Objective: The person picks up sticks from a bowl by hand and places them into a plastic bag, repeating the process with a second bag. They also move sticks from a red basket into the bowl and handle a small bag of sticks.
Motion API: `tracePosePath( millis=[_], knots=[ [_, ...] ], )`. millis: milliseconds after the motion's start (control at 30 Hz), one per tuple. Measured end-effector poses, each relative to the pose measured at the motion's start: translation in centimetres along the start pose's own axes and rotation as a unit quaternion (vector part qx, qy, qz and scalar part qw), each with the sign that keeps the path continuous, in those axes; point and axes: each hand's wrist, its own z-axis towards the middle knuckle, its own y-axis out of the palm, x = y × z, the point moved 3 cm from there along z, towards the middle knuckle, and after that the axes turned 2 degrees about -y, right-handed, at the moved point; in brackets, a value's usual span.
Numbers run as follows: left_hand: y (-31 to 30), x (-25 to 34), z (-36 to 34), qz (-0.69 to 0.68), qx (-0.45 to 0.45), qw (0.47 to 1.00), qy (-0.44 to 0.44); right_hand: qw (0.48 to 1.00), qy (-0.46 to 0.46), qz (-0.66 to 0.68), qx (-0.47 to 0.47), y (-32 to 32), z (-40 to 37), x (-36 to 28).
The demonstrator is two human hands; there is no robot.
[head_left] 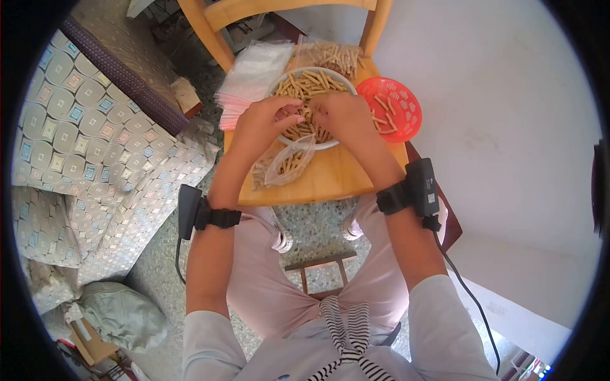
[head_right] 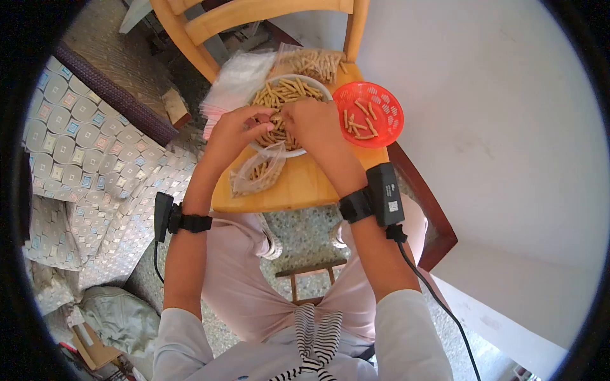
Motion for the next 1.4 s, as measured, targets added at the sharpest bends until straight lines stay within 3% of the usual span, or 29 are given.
tracePosePath(
  millis=[67, 300, 367, 767, 1067, 1400],
  knots=[
    [0.0, 0.8, 0.2, -0.066, 0.013, 0.997, 0.033, 0.987, -0.051, 0.1, 0.116, -1.3, -0.3, -0.2],
    [-0.6, 3.5, 0.1, -0.077, 0.07, 0.989, 0.109, 0.973, -0.089, 0.161, 0.14, -2.8, -0.5, -0.9],
    [-0.7, 4.0, 0.1, -0.068, 0.102, 0.985, 0.125, 0.962, -0.095, 0.178, 0.186, -3.2, -0.6, -1.1],
    [-0.9, 3.3, 0.1, -0.088, 0.199, 0.974, 0.058, 0.948, -0.06, 0.208, 0.234, -4.3, -0.8, -1.1],
    [-0.5, 2.5, 0.4, -0.083, 0.15, 0.985, 0.035, 0.923, -0.145, 0.26, 0.243, -5.2, -0.8, -2.2],
    [-0.7, 2.9, 0.3, -0.116, 0.142, 0.982, 0.038, 0.914, -0.169, 0.281, 0.238, -5.4, -1.1, -2.7]
  ],
)
